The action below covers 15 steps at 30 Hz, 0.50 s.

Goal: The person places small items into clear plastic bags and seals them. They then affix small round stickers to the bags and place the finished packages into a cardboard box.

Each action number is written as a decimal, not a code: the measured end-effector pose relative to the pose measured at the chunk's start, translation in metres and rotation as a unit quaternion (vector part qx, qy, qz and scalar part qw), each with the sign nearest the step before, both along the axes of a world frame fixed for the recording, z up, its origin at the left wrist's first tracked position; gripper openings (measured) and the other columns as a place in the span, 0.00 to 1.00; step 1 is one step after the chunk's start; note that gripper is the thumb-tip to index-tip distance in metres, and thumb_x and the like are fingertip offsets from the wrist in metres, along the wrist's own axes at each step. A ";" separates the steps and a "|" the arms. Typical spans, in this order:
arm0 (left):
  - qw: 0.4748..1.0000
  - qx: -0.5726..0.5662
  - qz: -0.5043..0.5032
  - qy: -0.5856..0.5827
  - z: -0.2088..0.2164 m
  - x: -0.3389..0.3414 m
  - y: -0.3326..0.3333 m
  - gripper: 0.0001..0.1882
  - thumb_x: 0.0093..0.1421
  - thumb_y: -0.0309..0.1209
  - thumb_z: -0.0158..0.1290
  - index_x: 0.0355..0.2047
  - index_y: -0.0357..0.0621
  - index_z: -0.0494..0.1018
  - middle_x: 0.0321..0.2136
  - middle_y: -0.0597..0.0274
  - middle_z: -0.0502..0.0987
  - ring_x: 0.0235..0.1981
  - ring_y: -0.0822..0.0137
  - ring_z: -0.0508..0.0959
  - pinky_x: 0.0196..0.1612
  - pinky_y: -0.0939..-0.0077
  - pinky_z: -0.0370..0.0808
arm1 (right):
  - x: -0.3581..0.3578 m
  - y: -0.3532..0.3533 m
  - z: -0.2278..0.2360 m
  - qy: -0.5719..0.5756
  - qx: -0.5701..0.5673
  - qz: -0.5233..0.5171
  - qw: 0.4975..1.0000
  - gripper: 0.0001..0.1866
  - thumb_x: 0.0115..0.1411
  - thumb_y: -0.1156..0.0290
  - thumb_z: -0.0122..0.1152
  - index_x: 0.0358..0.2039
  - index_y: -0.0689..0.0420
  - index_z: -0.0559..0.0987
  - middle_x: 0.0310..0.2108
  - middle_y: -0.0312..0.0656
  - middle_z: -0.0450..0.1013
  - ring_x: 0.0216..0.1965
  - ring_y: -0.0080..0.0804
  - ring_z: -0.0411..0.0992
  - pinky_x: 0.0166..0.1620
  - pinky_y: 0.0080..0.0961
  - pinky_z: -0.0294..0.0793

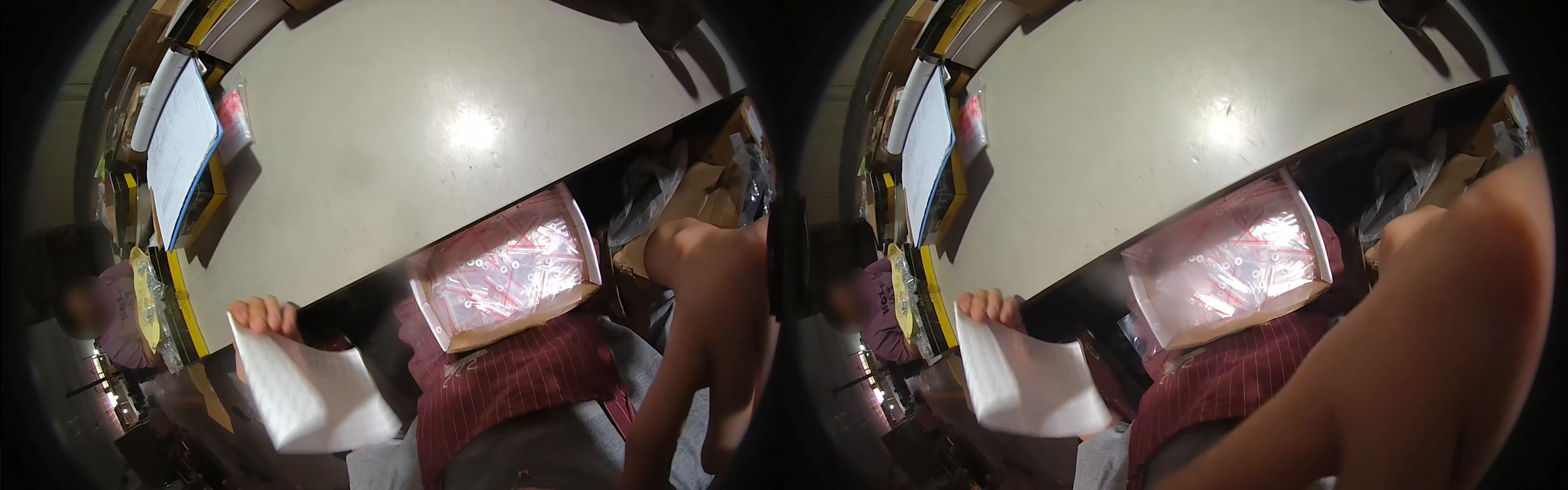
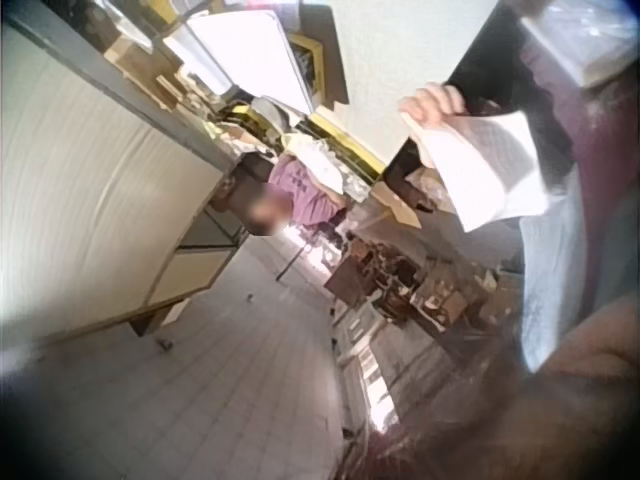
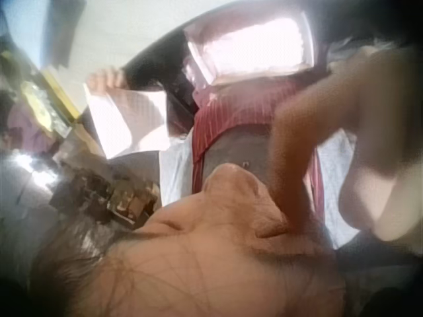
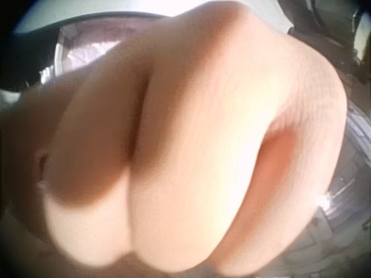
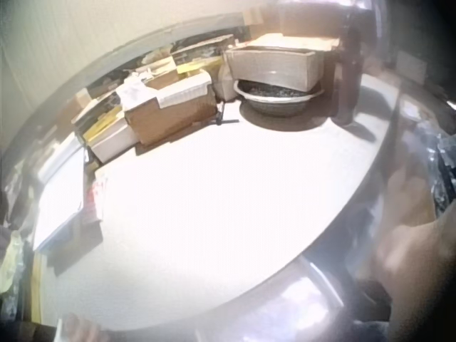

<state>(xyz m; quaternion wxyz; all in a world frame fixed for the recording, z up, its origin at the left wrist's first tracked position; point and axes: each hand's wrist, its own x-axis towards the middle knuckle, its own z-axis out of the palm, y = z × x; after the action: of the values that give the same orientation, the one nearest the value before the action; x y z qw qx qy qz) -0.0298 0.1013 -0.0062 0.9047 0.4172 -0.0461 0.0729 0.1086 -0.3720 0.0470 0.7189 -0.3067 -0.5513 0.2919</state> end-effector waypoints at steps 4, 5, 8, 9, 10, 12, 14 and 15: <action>0.982 0.098 -0.005 0.159 0.011 -0.026 -0.039 0.13 0.62 0.36 0.58 0.27 0.43 0.70 0.27 0.58 0.74 0.35 0.60 0.75 0.39 0.68 0.73 | -0.011 -0.010 0.003 0.014 0.006 -0.008 1.000 0.12 0.64 0.67 0.64 0.25 0.59 0.84 0.27 0.46 0.80 0.36 0.38 0.80 0.57 0.44 0.71; 0.975 0.127 0.036 0.179 -0.003 -0.027 -0.050 0.13 0.57 0.34 0.58 0.23 0.39 0.70 0.29 0.53 0.76 0.36 0.58 0.75 0.42 0.67 0.73 | -0.015 -0.010 0.003 0.017 0.001 -0.016 1.000 0.12 0.64 0.67 0.64 0.25 0.59 0.84 0.27 0.46 0.80 0.36 0.38 0.80 0.57 0.44 0.71; 0.933 0.176 0.016 0.314 -0.007 -0.032 -0.075 0.09 0.57 0.28 0.55 0.28 0.30 0.76 0.55 0.38 0.74 0.57 0.51 0.74 0.60 0.55 0.71 | -0.018 -0.022 -0.004 0.028 0.011 -0.025 0.999 0.12 0.64 0.67 0.64 0.25 0.59 0.84 0.27 0.46 0.80 0.36 0.38 0.80 0.56 0.44 0.71; 0.932 0.158 -0.048 0.322 -0.007 -0.036 -0.073 0.08 0.57 0.26 0.55 0.30 0.29 0.77 0.59 0.38 0.70 0.61 0.49 0.70 0.62 0.52 0.70 | -0.019 -0.021 -0.004 0.029 0.014 -0.025 0.999 0.13 0.64 0.67 0.64 0.25 0.60 0.84 0.27 0.46 0.80 0.36 0.38 0.80 0.56 0.44 0.71; 0.927 0.140 -0.114 0.329 -0.010 -0.040 -0.070 0.08 0.58 0.24 0.54 0.32 0.28 0.77 0.64 0.37 0.66 0.65 0.48 0.67 0.65 0.48 0.68 | -0.022 -0.024 -0.004 0.031 0.014 -0.026 0.999 0.13 0.64 0.67 0.64 0.25 0.60 0.84 0.27 0.46 0.80 0.36 0.38 0.80 0.56 0.43 0.71; 0.917 0.151 -0.195 0.313 -0.014 -0.044 -0.068 0.07 0.58 0.20 0.53 0.33 0.27 0.78 0.60 0.36 0.70 0.62 0.48 0.72 0.63 0.49 0.70 | -0.025 -0.023 -0.003 0.032 0.011 -0.031 0.999 0.13 0.64 0.67 0.64 0.25 0.60 0.84 0.27 0.46 0.80 0.35 0.38 0.80 0.56 0.43 0.71; 0.901 0.159 -0.217 0.339 -0.010 -0.048 -0.073 0.07 0.57 0.21 0.54 0.32 0.27 0.78 0.57 0.37 0.74 0.56 0.50 0.76 0.59 0.56 0.73 | -0.022 -0.015 -0.011 0.034 0.008 -0.012 0.999 0.13 0.64 0.67 0.64 0.25 0.60 0.84 0.27 0.46 0.80 0.35 0.38 0.80 0.55 0.43 0.71; 0.908 0.152 -0.184 0.343 -0.011 -0.056 -0.078 0.07 0.57 0.22 0.54 0.31 0.27 0.78 0.56 0.37 0.75 0.55 0.51 0.77 0.58 0.58 0.73 | -0.016 -0.007 -0.022 0.036 0.012 0.010 0.999 0.13 0.64 0.67 0.64 0.25 0.60 0.84 0.27 0.46 0.80 0.35 0.38 0.80 0.55 0.43 0.72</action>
<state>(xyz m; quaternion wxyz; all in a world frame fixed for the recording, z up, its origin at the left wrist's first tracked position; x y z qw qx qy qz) -0.0860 0.0232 -0.0175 0.7877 0.5329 0.1806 -0.2507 0.0926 -0.3795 0.0251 0.7389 -0.2818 -0.5316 0.3034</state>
